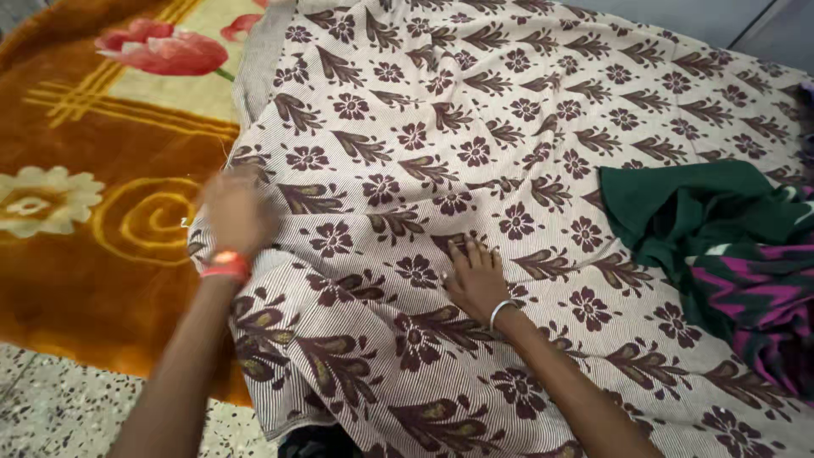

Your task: The person spreads and smooths a floral-patterned bedsheet over a bed, tucking it under the mattress and adjusting the edges. They also move a pillow and a colorful blanket aside to reach the sheet and then smooth the sheet over the surface.

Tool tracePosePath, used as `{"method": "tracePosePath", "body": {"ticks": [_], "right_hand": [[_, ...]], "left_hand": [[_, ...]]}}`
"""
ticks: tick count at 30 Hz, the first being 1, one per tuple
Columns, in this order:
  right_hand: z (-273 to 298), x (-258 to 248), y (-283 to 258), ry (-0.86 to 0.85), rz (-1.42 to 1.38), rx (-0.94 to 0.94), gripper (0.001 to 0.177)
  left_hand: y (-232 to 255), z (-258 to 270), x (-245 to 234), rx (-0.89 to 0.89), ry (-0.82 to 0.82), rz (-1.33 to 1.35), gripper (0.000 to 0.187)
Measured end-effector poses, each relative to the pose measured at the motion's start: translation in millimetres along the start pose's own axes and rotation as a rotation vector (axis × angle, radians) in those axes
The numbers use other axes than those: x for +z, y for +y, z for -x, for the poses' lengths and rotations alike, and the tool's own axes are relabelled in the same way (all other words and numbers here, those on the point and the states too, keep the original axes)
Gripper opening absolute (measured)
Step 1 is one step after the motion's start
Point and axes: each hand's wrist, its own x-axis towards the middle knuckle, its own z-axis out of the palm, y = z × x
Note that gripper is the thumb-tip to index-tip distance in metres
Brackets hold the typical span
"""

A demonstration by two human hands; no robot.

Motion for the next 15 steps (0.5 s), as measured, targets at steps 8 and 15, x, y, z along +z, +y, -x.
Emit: {"method": "tracePosePath", "body": {"ticks": [8, 15], "right_hand": [[-2.8, -17.8, 8.4, 0.082, -0.165, 0.148, 0.074], [-78.8, -15.2, 45.6, 0.333, 0.01, 0.232, 0.073]], "left_hand": [[200.6, -54.7, 74.7, 0.206, -0.416, 0.168, 0.04], [229.2, -59.4, 160.2, 0.191, -0.254, 0.116, 0.024]]}}
